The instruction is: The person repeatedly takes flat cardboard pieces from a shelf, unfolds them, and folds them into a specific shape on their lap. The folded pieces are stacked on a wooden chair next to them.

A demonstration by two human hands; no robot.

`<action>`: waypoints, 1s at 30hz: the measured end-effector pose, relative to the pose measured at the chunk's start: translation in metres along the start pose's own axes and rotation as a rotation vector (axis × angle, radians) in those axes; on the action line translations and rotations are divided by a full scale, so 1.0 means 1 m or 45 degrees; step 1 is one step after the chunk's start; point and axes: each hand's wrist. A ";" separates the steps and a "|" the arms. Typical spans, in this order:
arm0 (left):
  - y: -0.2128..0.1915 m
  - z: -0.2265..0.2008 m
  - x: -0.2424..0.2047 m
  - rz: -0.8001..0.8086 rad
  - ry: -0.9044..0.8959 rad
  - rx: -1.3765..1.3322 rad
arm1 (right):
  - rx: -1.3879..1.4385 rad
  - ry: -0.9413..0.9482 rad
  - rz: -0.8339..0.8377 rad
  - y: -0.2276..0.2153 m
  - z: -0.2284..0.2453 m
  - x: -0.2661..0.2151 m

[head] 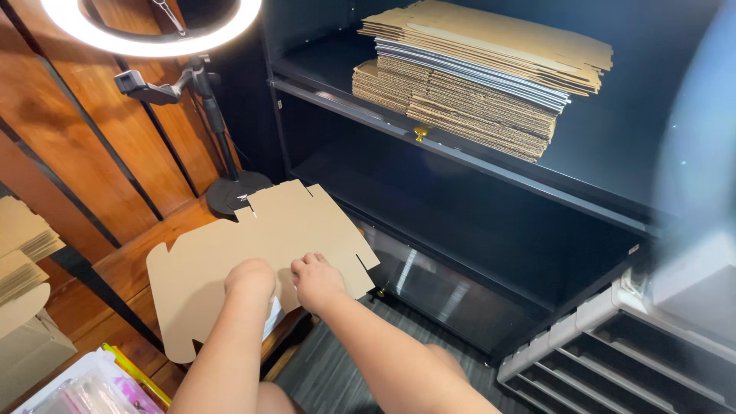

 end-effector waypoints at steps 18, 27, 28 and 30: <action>-0.003 0.000 -0.006 0.044 0.014 0.034 | -0.224 0.010 -0.064 -0.004 0.018 -0.011; -0.008 -0.002 -0.020 0.014 0.031 -0.027 | -0.224 0.009 -0.057 -0.005 0.019 -0.013; -0.008 -0.002 -0.021 0.014 0.030 -0.026 | -0.223 0.008 -0.056 -0.005 0.019 -0.014; -0.009 -0.003 -0.021 0.006 0.017 -0.067 | -0.213 0.001 -0.046 -0.006 0.020 -0.016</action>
Point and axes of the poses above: each hand's wrist, its own x-axis towards the middle knuckle, its own y-axis out of the palm, z = x × y, and after that the axes turned 8 degrees about z, right-handed
